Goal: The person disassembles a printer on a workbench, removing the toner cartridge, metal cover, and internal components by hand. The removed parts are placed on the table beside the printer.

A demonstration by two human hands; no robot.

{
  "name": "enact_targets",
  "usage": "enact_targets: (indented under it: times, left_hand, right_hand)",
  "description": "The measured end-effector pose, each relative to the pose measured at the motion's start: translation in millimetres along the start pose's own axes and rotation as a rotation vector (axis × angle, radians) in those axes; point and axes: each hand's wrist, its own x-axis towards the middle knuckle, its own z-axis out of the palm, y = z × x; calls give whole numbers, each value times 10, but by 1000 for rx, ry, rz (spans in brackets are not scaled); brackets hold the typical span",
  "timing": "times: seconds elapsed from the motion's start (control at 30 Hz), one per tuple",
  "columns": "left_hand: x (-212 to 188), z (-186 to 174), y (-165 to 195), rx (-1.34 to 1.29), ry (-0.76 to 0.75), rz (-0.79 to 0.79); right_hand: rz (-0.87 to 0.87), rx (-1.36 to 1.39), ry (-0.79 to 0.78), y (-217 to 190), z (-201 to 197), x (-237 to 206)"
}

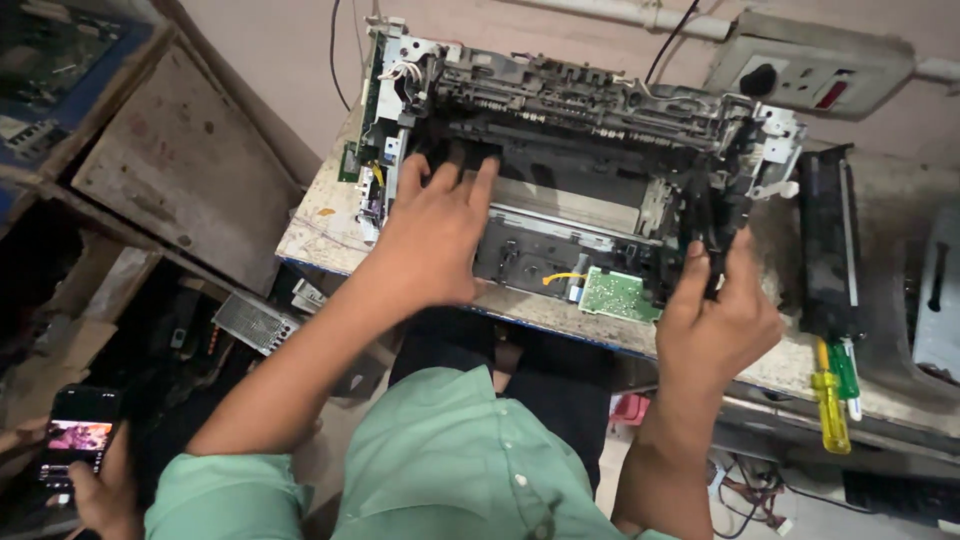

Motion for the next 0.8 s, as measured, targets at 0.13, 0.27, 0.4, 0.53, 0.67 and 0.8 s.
enact_targets:
  times: [0.13, 0.27, 0.4, 0.53, 0.67, 0.8]
  left_hand:
    - [78, -34, -4, 6, -86, -37]
    - [169, -41, -40, 32, -183, -57]
    - [279, -19, -58, 21, -245, -32]
    - [392, -21, -62, -5, -390, -39]
    - [344, -12, -51, -127, -357, -42]
    - [220, 26, -53, -153, -177, 14]
  right_hand:
    - [-61, -42, 17, 24, 31, 84]
    - [-38, -46, -3, -5, 57, 159]
    - [0, -50, -24, -22, 53, 174]
    - [-44, -54, 3, 13, 42, 153]
    - [-19, -76, 11, 40, 43, 129]
    - [-36, -36, 27, 15, 34, 97]
